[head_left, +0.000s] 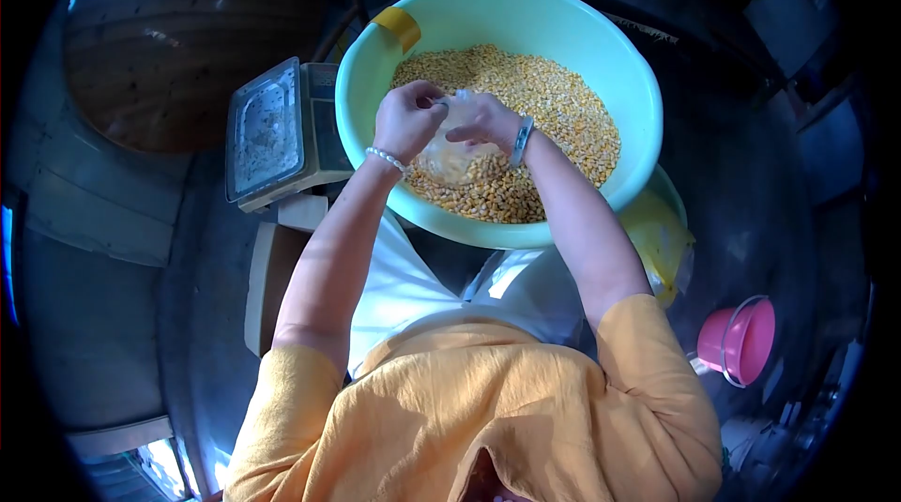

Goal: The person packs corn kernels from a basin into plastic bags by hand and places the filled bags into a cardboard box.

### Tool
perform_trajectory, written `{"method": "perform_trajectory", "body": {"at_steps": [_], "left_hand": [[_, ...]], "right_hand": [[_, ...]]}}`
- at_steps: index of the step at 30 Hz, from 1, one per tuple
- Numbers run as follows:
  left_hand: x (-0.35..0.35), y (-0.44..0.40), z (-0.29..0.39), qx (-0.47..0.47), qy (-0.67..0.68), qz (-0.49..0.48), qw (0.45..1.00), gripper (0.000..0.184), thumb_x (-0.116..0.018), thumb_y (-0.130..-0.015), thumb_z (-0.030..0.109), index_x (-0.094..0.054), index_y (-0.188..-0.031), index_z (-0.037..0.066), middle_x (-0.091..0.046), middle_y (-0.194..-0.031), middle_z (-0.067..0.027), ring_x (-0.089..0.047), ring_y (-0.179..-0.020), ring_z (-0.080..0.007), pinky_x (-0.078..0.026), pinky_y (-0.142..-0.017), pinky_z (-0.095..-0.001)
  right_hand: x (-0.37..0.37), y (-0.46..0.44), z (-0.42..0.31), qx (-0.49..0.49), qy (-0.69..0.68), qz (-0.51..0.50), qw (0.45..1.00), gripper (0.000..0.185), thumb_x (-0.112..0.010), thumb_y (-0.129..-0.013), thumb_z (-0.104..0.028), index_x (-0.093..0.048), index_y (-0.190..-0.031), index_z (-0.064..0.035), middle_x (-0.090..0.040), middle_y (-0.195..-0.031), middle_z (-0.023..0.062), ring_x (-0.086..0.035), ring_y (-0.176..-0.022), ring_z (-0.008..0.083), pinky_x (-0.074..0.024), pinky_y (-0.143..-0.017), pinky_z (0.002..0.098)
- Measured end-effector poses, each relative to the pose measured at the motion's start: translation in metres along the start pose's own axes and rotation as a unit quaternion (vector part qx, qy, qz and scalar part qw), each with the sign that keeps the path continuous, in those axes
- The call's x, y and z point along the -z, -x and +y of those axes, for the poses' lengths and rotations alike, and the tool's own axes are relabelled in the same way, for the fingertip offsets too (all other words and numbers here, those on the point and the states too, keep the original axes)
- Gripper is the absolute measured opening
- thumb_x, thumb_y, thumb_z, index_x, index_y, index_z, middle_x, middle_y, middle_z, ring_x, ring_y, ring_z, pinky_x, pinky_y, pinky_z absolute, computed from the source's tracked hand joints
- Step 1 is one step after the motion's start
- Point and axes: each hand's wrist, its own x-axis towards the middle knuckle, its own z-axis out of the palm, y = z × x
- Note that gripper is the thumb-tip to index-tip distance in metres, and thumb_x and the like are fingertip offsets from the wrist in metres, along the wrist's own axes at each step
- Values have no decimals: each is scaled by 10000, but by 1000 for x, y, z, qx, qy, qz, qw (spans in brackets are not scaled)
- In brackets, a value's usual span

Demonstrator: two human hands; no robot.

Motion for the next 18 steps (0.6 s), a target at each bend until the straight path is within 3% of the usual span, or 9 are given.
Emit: {"method": "perform_trajectory", "body": {"at_steps": [1, 2, 5, 8, 11, 15, 16, 18], "left_hand": [[2, 2, -2, 10, -7, 10, 1000, 253, -635, -694, 87, -616, -922, -21, -555, -638, -10, -510, -530, -71, -405, -481, -218], [5, 4, -5, -13, -49, 18, 999, 292, -664, -703, 127, -617, -949, -24, -549, -633, -9, -499, -535, -73, -392, -488, -219], [3, 8, -4, -38, -121, -4, 992, 407, -712, -657, 273, -627, -978, 38, -620, -698, -85, -593, -606, -226, -471, -610, -329], [-1, 5, 0, -30, -162, -73, 984, 367, -697, -688, 300, -640, -937, 35, -615, -678, -102, -592, -609, -252, -466, -615, -342], [-9, -5, -25, -50, -115, -41, 991, 304, -654, -736, 291, -651, -882, 25, -609, -657, -124, -594, -616, -270, -459, -608, -354], [-7, -9, -47, 33, -19, 35, 999, 277, -620, -766, 262, -646, -837, -5, -595, -636, -118, -572, -576, -221, -449, -586, -334], [-4, -11, -49, 53, -36, 29, 998, 254, -627, -762, 222, -646, -862, -11, -604, -644, -87, -561, -563, -172, -449, -563, -309], [-1, -9, -43, 50, -2, 46, 998, 227, -618, -790, 182, -639, -901, -14, -597, -690, -40, -539, -579, -111, -439, -544, -249]], "right_hand": [[0, 3, 0, -47, -70, 34, 996, 432, -738, -687, -253, -599, -1063, -92, -626, -962, 33, -609, -861, 177, -505, -711, 319], [2, 3, 7, -5, -38, 41, 998, 394, -740, -695, -207, -610, -1047, -88, -626, -954, 41, -617, -798, 157, -515, -644, 306], [5, 1, 4, -20, 60, -1, 998, 408, -741, -694, -153, -600, -1069, -74, -616, -955, 36, -610, -762, 140, -517, -621, 287], [5, -16, 18, -49, 184, -37, 981, 425, -731, -699, -117, -594, -1100, -91, -618, -925, 25, -600, -732, 120, -515, -606, 264], [0, -9, 11, -64, 104, -25, 992, 459, -737, -690, -128, -589, -1125, -108, -619, -856, 1, -586, -684, 106, -505, -591, 235], [6, -2, 4, 49, -156, 18, 986, 313, -595, -796, -44, -583, -1107, -21, -538, -661, -7, -492, -524, 51, -528, -640, 256], [3, 0, -1, 78, -180, 27, 980, 247, -522, -826, -16, -606, -1058, -16, -539, -647, -2, -495, -507, 54, -540, -676, 270], [11, -7, 10, 92, -204, -18, 974, 223, -521, -824, -13, -613, -1028, -8, -566, -657, 15, -501, -504, 54, -521, -627, 241]]}}
